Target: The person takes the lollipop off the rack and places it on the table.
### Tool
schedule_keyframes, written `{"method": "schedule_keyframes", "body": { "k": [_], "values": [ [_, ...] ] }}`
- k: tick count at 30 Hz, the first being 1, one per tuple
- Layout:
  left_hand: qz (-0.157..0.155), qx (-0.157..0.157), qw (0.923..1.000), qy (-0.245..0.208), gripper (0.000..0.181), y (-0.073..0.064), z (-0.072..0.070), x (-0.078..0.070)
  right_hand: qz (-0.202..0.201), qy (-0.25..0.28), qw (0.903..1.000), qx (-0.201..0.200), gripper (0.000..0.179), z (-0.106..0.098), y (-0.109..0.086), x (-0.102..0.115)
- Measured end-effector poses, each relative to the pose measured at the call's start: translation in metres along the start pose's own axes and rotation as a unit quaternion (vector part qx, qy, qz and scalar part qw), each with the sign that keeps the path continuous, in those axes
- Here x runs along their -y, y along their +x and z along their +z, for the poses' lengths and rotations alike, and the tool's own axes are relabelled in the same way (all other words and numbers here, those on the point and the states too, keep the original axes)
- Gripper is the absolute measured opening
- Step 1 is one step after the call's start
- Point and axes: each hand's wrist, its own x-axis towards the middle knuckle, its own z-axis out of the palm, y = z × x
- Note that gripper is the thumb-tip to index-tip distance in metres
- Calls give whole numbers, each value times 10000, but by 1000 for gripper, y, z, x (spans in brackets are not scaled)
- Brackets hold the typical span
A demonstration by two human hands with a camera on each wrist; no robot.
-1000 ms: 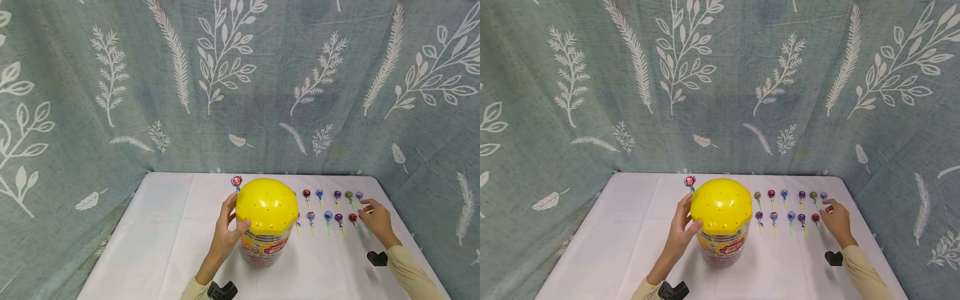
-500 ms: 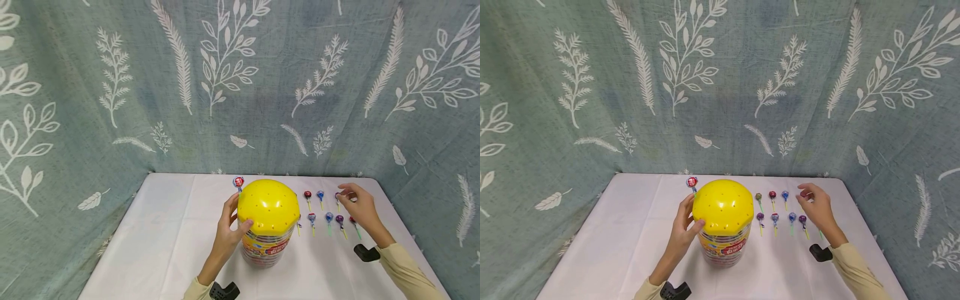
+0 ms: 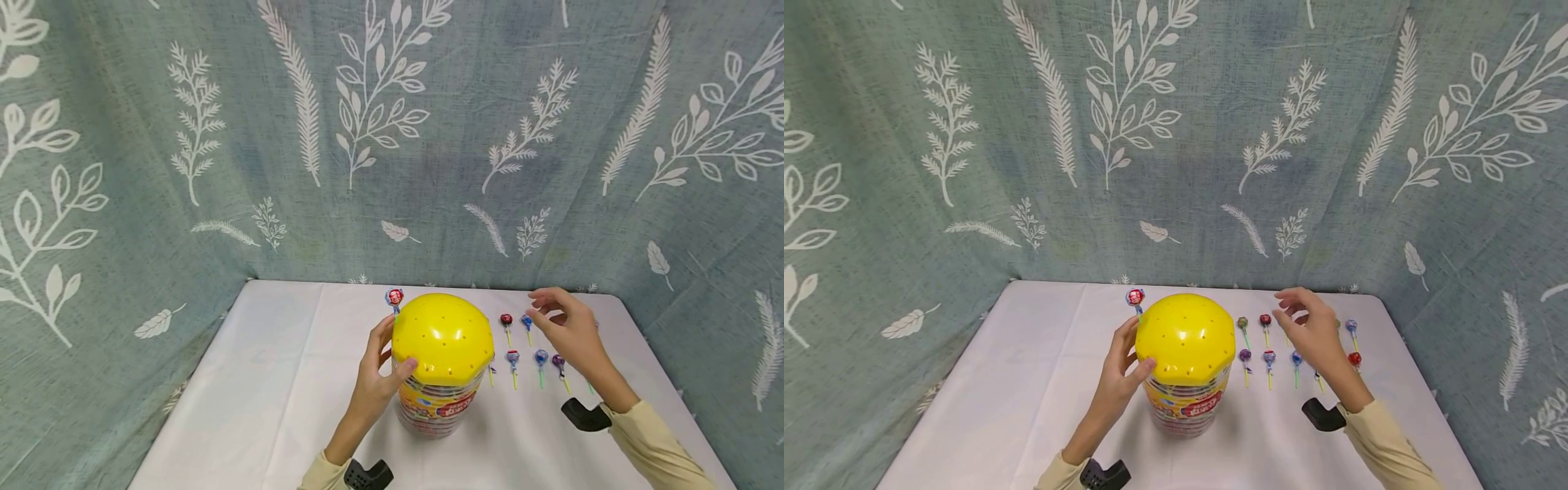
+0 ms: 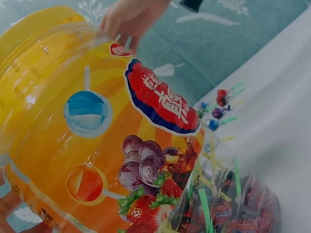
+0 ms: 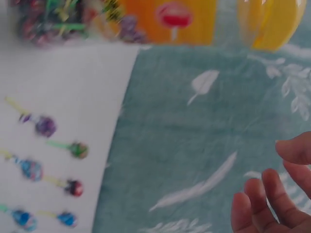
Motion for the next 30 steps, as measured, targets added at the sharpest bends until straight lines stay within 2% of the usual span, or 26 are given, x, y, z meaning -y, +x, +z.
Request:
{"method": "schedule_keyframes", "body": {
  "k": [6,13,14,19,26,30],
  "values": [
    [71,4,10000,27,69,0,0,0,-290,246,9993,-42,23,3,2,23],
    [93,-2,9999,51,69,0,0,1,-415,789,9960,98,25,-5,0,91],
    [91,-4,9999,54,69,0,0,1,-448,882,9950,106,25,-4,0,95],
    [88,12,9999,60,68,-1,0,-1,-594,1297,9897,99,25,1,0,109],
    [129,25,9999,34,69,0,0,-1,-669,1814,9809,197,27,22,5,105],
    [59,5,10000,34,68,0,1,-1,-738,2080,9747,354,28,34,9,112]
  ]
}}
